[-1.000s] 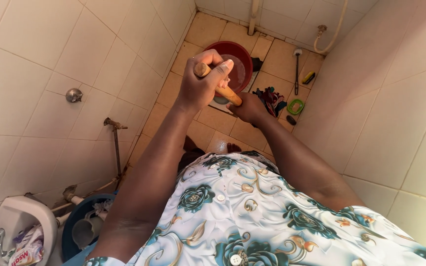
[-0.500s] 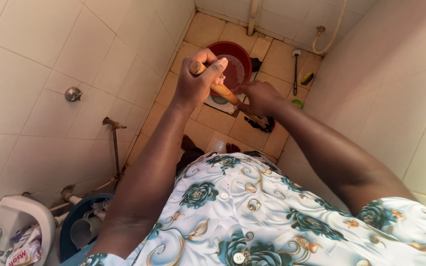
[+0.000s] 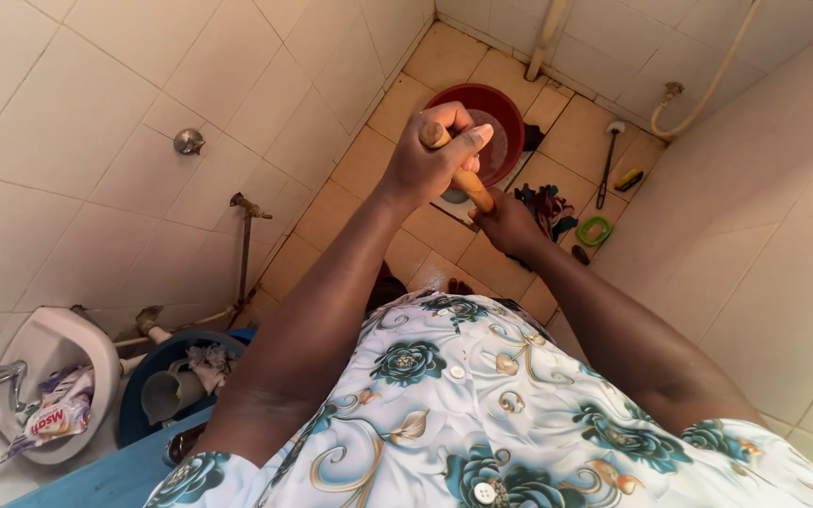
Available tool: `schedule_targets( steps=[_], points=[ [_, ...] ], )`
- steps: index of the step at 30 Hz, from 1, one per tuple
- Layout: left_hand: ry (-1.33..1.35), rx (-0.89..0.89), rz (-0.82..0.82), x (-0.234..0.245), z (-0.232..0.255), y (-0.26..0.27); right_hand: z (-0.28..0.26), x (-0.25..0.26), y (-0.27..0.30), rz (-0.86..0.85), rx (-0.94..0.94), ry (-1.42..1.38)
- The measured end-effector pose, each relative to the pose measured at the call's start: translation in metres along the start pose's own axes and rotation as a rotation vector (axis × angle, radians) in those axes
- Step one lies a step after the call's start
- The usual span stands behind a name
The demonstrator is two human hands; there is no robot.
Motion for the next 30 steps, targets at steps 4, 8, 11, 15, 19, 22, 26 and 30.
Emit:
schedule_targets(
  steps=[4, 8, 11, 15, 19, 22, 26, 30],
  points=[
    [-0.034, 0.04, 0.017, 0.0, 0.001, 0.002, -0.001, 0.009, -0.002, -0.024, 0.015, 0.077],
    [-0.077, 0.055, 0.022, -0.001, 0.004, 0.0, -0.018, 0.032, 0.006, -0.055, 0.034, 0.355],
    [-0.182, 0.061, 0.02, 0.001, 0.0, -0.002, -0.015, 0.044, 0.003, 0.037, 0.103, 0.425],
    [-0.214, 0.006, 0.054, 0.002, -0.008, -0.003, 0.025, 0.034, -0.029, 0.199, 0.62, 0.205],
    [-0.242, -0.007, 0.029, -0.003, -0.006, -0.009, -0.009, 0.025, -0.008, 0.1, 0.481, 0.078],
    [-0.191, 0.018, 0.017, -0.008, -0.005, -0.011, -0.007, 0.009, -0.019, -0.124, 0.137, -0.094],
    [-0.014, -0.126, 0.228, -0.011, 0.004, -0.007, 0.009, -0.003, -0.046, -0.086, -0.019, -0.034],
    [0.0, -0.189, 0.378, -0.016, 0.005, -0.012, 0.009, -0.006, -0.045, -0.073, 0.011, -0.095]
  ],
)
Point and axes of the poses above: each hand's wrist, its own y-axis away from the middle knuckle, its own x-axis out of the back of the hand, z = x × y, the point moved 1 cm from there along -y, towards the middle knuckle, and after that the axes turned 15 degrees about -x, right-handed, at the moved point
